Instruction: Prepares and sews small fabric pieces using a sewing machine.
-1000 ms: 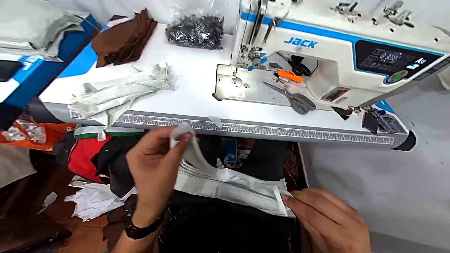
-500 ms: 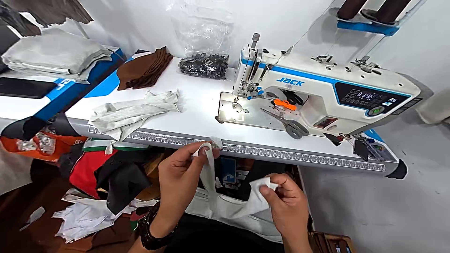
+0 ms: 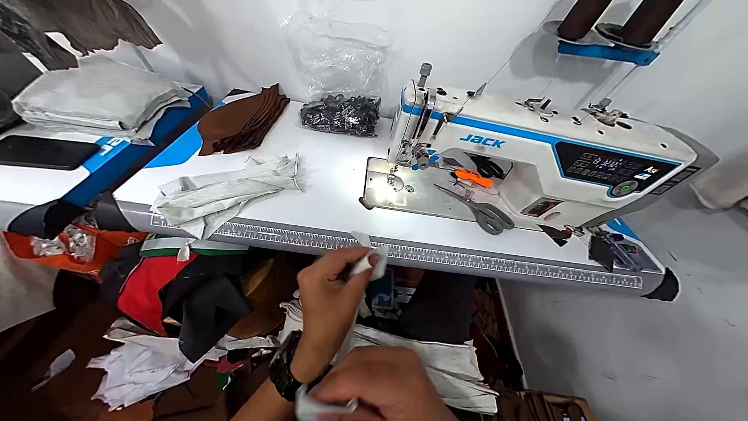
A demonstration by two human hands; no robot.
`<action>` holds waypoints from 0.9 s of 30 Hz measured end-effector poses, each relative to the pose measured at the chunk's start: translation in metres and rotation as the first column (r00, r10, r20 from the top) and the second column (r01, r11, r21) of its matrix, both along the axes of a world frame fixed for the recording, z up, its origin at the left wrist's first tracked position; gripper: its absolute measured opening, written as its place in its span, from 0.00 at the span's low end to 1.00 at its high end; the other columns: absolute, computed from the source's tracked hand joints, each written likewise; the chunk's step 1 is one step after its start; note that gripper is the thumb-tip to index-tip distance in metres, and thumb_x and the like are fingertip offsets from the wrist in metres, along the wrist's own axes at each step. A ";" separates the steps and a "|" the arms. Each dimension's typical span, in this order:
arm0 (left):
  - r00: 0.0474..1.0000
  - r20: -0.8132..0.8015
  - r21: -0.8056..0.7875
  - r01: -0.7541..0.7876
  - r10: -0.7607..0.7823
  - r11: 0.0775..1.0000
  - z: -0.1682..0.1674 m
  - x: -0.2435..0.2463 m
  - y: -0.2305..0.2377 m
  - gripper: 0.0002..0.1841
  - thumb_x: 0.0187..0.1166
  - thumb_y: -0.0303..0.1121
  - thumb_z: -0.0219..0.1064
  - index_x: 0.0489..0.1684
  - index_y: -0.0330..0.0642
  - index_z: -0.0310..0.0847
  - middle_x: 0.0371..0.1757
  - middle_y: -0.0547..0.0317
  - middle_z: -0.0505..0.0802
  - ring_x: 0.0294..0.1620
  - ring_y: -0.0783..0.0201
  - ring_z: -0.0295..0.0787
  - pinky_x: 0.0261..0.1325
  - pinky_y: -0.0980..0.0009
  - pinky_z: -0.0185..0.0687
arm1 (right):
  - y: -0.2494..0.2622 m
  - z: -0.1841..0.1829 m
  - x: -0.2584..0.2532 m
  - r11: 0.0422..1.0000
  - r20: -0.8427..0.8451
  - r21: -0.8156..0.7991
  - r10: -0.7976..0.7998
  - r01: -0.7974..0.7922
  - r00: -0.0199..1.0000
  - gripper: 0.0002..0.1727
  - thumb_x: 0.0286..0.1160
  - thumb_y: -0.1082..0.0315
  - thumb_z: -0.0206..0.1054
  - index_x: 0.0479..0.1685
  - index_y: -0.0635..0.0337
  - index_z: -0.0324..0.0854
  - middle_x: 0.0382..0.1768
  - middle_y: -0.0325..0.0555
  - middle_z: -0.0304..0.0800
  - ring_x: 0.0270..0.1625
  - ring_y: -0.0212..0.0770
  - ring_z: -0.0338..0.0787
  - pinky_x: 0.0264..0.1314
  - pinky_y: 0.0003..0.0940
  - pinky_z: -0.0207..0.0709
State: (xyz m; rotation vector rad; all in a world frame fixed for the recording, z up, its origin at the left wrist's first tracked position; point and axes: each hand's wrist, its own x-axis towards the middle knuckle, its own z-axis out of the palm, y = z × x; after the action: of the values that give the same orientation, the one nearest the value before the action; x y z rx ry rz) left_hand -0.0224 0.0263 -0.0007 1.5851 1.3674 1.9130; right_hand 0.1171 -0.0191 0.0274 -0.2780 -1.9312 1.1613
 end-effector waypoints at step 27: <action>0.765 0.387 -0.064 0.579 -0.515 0.813 0.019 0.000 -0.043 0.16 0.91 0.35 0.57 0.48 0.36 0.92 0.47 0.57 0.97 0.49 0.70 0.94 0.57 0.71 0.90 | 0.048 -0.003 0.028 0.865 -0.058 -0.052 -0.502 0.500 0.863 0.10 0.74 0.63 0.77 0.33 0.60 0.88 0.24 0.35 0.87 0.23 0.21 0.78 0.24 0.14 0.71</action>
State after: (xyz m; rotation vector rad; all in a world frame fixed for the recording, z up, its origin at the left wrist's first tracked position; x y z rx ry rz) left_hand -0.0219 -0.0171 0.0184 1.2804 0.7761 1.5537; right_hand 0.1450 0.0284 0.0241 -0.7064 -1.6374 0.8409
